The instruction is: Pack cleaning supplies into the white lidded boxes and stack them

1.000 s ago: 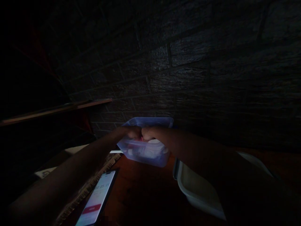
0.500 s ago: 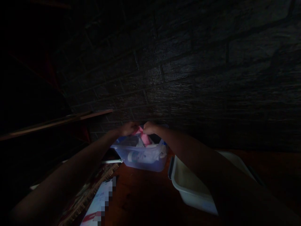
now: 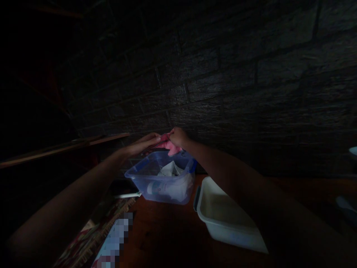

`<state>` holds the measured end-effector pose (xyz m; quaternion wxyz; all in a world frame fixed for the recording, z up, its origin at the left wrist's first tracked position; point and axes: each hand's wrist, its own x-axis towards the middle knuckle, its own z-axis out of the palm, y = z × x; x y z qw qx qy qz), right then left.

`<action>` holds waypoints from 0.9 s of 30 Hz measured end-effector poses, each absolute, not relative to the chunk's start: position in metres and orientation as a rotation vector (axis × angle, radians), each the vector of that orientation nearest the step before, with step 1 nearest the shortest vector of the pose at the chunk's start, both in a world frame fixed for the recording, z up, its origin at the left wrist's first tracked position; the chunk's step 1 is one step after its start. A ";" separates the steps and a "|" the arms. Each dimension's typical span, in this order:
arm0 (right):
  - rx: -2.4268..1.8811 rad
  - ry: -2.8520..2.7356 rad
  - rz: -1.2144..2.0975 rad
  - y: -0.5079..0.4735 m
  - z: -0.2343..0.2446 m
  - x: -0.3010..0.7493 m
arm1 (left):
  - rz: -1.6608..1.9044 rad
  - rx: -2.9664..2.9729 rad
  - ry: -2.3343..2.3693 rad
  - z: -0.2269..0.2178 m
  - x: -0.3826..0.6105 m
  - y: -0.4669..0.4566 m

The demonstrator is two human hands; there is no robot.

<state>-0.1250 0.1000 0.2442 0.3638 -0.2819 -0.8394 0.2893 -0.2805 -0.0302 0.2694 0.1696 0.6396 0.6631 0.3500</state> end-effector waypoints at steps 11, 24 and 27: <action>-0.473 -2.606 0.666 0.092 0.238 0.071 | 0.722 2.109 1.467 0.252 -0.183 -0.017; -0.743 -2.421 0.447 0.072 0.200 0.180 | 0.955 2.311 1.134 0.203 -0.090 0.010; -0.733 -2.376 0.379 0.070 0.195 0.177 | 1.069 2.376 1.135 0.185 -0.088 0.015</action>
